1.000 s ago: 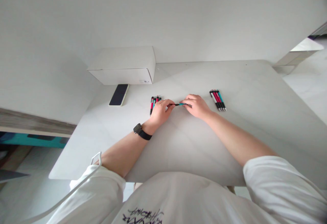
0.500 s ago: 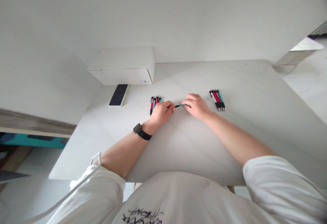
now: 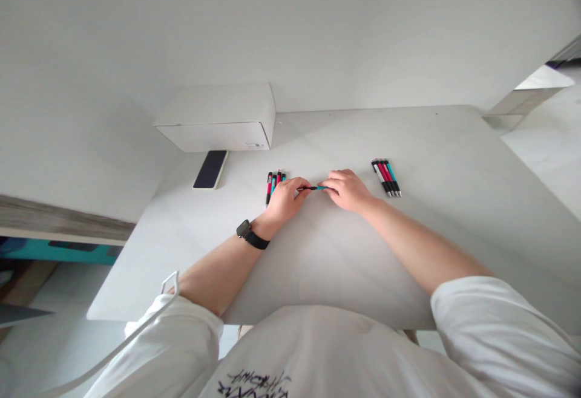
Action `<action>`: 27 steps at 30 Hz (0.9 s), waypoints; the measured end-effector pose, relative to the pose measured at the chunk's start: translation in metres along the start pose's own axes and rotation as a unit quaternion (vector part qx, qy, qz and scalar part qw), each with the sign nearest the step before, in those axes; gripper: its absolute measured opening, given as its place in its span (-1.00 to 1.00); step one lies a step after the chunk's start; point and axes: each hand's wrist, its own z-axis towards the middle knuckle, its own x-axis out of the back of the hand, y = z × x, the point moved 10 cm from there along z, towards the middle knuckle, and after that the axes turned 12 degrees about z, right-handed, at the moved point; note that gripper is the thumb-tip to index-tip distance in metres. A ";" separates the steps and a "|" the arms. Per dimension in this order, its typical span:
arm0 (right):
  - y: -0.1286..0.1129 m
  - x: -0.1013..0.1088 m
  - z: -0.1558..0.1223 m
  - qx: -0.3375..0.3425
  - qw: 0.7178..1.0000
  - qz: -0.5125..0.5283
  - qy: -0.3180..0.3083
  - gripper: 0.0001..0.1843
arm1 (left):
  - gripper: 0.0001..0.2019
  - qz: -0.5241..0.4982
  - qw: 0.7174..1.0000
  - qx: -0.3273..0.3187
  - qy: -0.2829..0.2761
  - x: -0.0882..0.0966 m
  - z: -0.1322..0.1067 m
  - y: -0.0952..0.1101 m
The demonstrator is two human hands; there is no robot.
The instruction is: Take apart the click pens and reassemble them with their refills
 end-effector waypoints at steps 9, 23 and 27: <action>0.004 0.012 0.000 -0.013 0.999 -0.006 0.046 -0.80 | -0.80 0.016 0.999 0.024 0.025 0.007 -0.002 -0.002; 0.003 0.002 0.001 -0.006 1.000 -0.002 0.001 -0.77 | -0.92 0.047 0.999 0.012 0.008 0.001 0.000 -0.005; 0.003 0.007 0.000 -0.011 1.000 0.005 0.024 -0.76 | -0.86 0.038 0.999 0.017 0.026 0.006 -0.001 -0.002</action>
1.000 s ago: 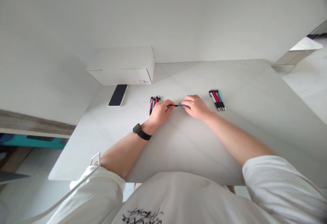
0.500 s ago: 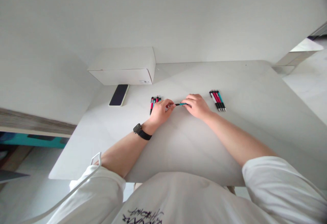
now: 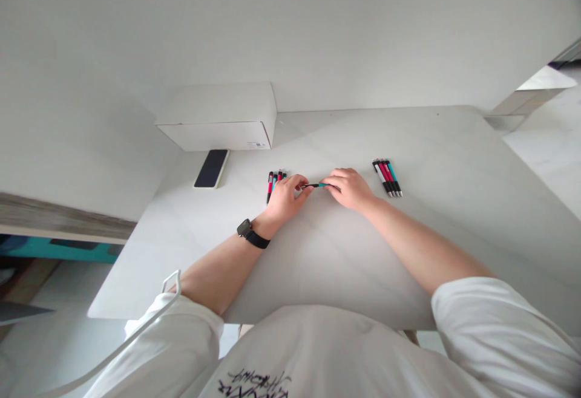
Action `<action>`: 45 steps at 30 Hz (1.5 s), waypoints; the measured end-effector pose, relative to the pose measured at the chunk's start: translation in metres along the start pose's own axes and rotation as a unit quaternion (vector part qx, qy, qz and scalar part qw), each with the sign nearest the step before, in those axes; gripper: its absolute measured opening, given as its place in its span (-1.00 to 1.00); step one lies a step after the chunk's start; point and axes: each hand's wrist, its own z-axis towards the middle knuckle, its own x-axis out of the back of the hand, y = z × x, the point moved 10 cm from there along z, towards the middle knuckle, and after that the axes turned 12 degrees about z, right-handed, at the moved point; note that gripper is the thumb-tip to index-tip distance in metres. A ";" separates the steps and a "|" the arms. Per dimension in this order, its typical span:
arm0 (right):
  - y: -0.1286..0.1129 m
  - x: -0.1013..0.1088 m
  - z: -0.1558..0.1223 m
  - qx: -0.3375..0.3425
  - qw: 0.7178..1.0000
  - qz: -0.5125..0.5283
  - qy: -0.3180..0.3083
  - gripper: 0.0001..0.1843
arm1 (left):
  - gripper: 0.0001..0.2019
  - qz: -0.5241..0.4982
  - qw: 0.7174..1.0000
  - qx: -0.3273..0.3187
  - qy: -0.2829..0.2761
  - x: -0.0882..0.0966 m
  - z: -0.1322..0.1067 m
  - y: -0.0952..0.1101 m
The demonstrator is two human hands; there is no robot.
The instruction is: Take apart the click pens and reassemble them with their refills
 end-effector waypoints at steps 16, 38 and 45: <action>0.004 -0.002 -0.002 -0.014 0.999 0.033 0.001 -0.71 | -0.92 0.014 1.000 -0.013 -0.013 -0.007 0.000 -0.001; 0.001 -0.005 0.001 0.001 1.000 0.013 -0.006 -0.75 | -0.93 -0.004 1.000 -0.020 -0.012 -0.006 -0.001 0.002; 0.002 -0.011 0.002 0.001 0.999 0.021 -0.028 -0.78 | -0.93 -0.014 1.000 -0.016 -0.007 -0.005 0.000 -0.001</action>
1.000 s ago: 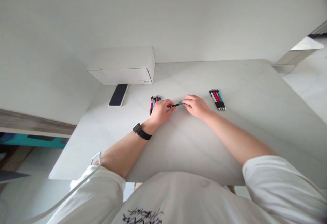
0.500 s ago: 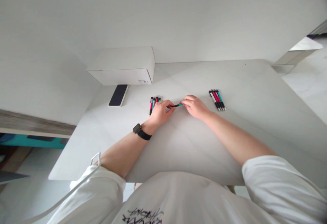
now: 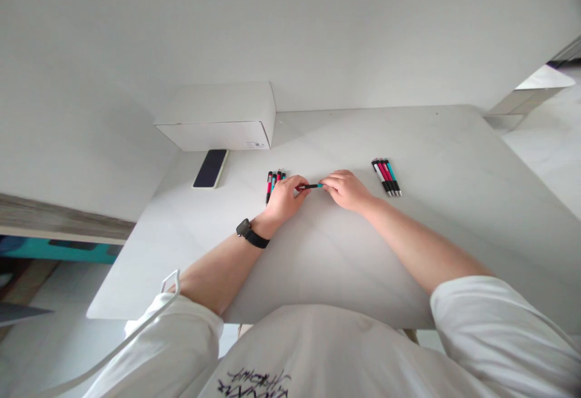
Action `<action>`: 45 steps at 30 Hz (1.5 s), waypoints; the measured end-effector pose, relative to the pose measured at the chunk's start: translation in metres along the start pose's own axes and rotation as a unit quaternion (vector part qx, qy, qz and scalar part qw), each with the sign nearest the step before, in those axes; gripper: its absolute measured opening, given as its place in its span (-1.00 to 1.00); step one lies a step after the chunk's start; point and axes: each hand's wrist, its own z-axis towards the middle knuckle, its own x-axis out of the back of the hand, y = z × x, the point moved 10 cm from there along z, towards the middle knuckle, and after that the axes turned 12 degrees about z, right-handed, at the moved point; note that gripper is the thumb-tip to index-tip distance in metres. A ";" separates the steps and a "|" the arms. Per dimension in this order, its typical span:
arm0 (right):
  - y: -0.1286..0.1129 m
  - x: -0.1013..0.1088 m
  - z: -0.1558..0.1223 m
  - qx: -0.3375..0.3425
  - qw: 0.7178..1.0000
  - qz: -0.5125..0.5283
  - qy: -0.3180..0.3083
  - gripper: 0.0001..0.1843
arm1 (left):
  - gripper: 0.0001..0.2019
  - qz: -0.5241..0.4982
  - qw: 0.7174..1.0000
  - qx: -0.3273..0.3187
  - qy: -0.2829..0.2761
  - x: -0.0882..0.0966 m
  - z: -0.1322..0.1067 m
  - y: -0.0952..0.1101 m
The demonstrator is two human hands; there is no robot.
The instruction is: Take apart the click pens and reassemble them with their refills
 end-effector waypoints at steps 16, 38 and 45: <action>0.000 0.004 -0.001 0.005 1.000 -0.001 0.021 -0.80 | -0.88 0.029 0.999 0.012 -0.015 -0.001 0.001 -0.003; 0.000 -0.001 0.001 -0.009 1.000 -0.001 -0.003 -0.79 | -0.89 0.027 1.000 -0.004 -0.009 -0.005 -0.001 -0.002; 0.001 0.005 -0.001 -0.016 0.999 0.022 0.029 -0.83 | -0.85 0.014 1.000 0.003 -0.003 0.002 -0.001 0.002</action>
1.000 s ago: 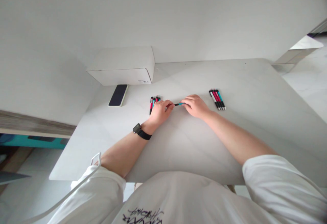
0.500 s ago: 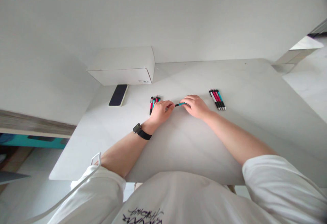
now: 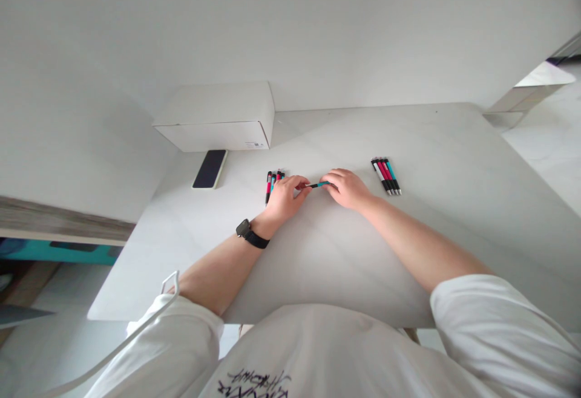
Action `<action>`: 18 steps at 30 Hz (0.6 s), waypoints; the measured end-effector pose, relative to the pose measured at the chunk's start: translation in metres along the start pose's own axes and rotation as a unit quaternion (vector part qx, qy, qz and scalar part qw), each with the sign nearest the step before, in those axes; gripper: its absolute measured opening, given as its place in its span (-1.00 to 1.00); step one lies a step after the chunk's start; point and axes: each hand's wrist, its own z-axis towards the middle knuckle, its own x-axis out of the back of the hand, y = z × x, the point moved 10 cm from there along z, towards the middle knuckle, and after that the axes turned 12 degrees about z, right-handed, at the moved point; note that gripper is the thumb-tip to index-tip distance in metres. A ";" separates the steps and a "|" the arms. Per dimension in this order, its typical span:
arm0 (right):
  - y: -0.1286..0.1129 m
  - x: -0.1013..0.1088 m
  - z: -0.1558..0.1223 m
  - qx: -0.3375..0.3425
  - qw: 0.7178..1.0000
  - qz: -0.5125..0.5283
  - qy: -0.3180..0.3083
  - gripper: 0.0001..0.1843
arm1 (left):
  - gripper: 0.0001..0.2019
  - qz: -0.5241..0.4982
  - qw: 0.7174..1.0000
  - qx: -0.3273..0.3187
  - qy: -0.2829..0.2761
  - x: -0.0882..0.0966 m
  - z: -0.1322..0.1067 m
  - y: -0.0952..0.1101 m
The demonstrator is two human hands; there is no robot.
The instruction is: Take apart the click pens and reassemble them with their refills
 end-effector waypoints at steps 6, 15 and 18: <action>-0.002 0.005 -0.001 0.008 1.000 0.015 0.017 -0.84 | -0.83 -0.001 1.000 0.002 -0.010 0.000 0.000 0.003; 0.004 -0.005 0.000 -0.006 1.000 -0.001 -0.011 -0.84 | -0.88 -0.002 1.000 -0.007 -0.009 0.000 0.000 0.003; 0.004 -0.003 0.000 -0.010 1.000 0.005 -0.003 -0.85 | -0.88 -0.004 1.000 0.004 -0.012 0.000 0.000 0.001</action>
